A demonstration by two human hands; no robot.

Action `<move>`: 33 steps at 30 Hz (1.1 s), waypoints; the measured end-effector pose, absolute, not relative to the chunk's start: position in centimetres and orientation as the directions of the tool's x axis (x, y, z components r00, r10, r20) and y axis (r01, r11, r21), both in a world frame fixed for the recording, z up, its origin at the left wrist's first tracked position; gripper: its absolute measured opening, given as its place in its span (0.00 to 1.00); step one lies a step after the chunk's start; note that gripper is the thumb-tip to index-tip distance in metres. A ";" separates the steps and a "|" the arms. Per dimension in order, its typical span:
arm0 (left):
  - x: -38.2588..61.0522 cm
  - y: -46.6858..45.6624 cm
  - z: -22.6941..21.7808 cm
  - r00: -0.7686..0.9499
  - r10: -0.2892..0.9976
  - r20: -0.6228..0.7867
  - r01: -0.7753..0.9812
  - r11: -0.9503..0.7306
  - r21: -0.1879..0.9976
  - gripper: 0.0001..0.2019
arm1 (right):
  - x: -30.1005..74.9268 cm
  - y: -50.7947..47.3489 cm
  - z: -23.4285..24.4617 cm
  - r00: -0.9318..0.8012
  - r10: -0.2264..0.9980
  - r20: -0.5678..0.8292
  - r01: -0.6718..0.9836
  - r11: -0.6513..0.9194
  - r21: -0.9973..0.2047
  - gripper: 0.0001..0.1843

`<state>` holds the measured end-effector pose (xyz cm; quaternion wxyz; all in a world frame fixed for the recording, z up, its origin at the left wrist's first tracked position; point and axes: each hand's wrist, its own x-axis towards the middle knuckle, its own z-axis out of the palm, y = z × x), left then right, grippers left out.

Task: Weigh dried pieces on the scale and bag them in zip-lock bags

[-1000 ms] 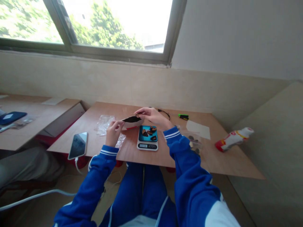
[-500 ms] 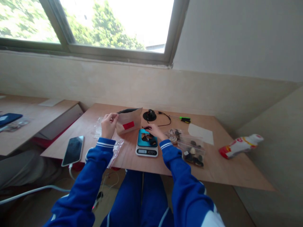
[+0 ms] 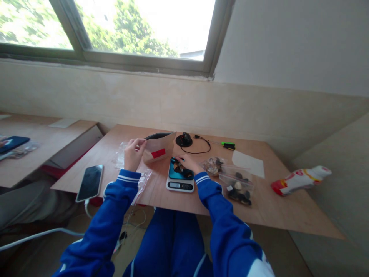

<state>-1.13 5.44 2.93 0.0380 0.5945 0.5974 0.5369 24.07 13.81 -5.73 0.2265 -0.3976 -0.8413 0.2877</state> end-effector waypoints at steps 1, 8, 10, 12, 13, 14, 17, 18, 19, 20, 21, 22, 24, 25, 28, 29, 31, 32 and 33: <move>-1.1 5.4 3.0 -0.290 0.752 0.592 0.671 -0.281 0.686 0.08 | 24.1 14.0 -5.9 -0.589 0.794 0.151 0.534 0.522 -0.666 0.16; -1.0 5.4 3.0 -0.292 0.752 0.590 0.675 -0.275 0.685 0.08 | 23.2 15.4 -6.2 -0.579 0.802 0.143 0.516 0.497 -0.698 0.15; -1.1 5.5 2.9 -0.291 0.752 0.592 0.677 -0.275 0.683 0.08 | 22.7 15.6 -6.1 -0.549 0.825 0.136 0.495 0.452 -0.742 0.15; -1.1 5.5 2.9 -0.290 0.752 0.591 0.681 -0.272 0.680 0.09 | 22.2 15.8 -6.2 -0.527 0.840 0.131 0.463 0.412 -0.784 0.16; -1.2 5.5 2.8 -0.289 0.753 0.591 0.682 -0.271 0.679 0.09 | 22.1 15.9 -6.3 -0.520 0.844 0.130 0.447 0.399 -0.801 0.16; -1.2 5.5 2.8 -0.287 0.755 0.590 0.682 -0.271 0.679 0.09 | 21.9 15.9 -6.4 -0.513 0.848 0.133 0.434 0.390 -0.812 0.17; -1.2 5.4 2.8 -0.284 0.757 0.588 0.676 -0.277 0.683 0.09 | 21.7 16.0 -7.1 -0.482 0.863 0.149 0.392 0.365 -0.845 0.16; -1.2 5.4 2.8 -0.284 0.758 0.587 0.674 -0.278 0.684 0.09 | 21.7 16.1 -7.3 -0.472 0.868 0.154 0.376 0.356 -0.856 0.16; -1.2 5.3 2.9 -0.284 0.759 0.586 0.674 -0.277 0.685 0.09 | 21.7 16.1 -7.5 -0.462 0.873 0.159 0.361 0.349 -0.865 0.15; -1.2 5.3 2.9 -0.285 0.759 0.585 0.675 -0.274 0.685 0.09 | 21.7 16.1 -7.6 -0.451 0.877 0.163 0.350 0.341 -0.872 0.14; -1.2 5.3 2.9 -0.286 0.760 0.584 0.678 -0.271 0.684 0.09 | 21.7 16.0 -7.7 -0.440 0.883 0.165 0.341 0.335 -0.878 0.14; -1.2 5.3 2.9 -0.287 0.759 0.584 0.681 -0.268 0.682 0.09 | 21.6 16.0 -7.8 -0.428 0.888 0.168 0.337 0.329 -0.882 0.13; -1.2 5.3 2.9 -0.287 0.759 0.584 0.685 -0.263 0.680 0.09 | 21.6 16.1 -7.9 -0.403 0.899 0.174 0.335 0.322 -0.886 0.11; -1.2 5.3 2.9 -0.286 0.760 0.583 0.685 -0.263 0.679 0.09 | 21.6 16.1 -7.9 -0.393 0.902 0.177 0.336 0.320 -0.886 0.11; -1.2 5.3 2.8 -0.285 0.764 0.578 0.685 -0.260 0.681 0.09 | 21.5 16.0 -7.9 -0.377 0.906 0.195 0.338 0.330 -0.882 0.11; -1.2 5.3 2.9 -0.284 0.766 0.577 0.685 -0.258 0.681 0.09 | 21.5 15.9 -7.9 -0.374 0.905 0.203 0.337 0.337 -0.879 0.11; -1.2 5.2 2.9 -0.283 0.770 0.572 0.688 -0.253 0.681 0.10 | 21.5 15.7 -7.8 -0.367 0.903 0.221 0.333 0.350 -0.876 0.12; -1.2 5.2 2.9 -0.284 0.772 0.569 0.689 -0.249 0.681 0.10 | 21.5 15.7 -7.7 -0.362 0.903 0.230 0.329 0.355 -0.875 0.11; -1.2 5.2 3.0 -0.284 0.775 0.565 0.690 -0.244 0.682 0.10 | 21.6 15.6 -7.5 -0.355 0.904 0.239 0.323 0.358 -0.876 0.11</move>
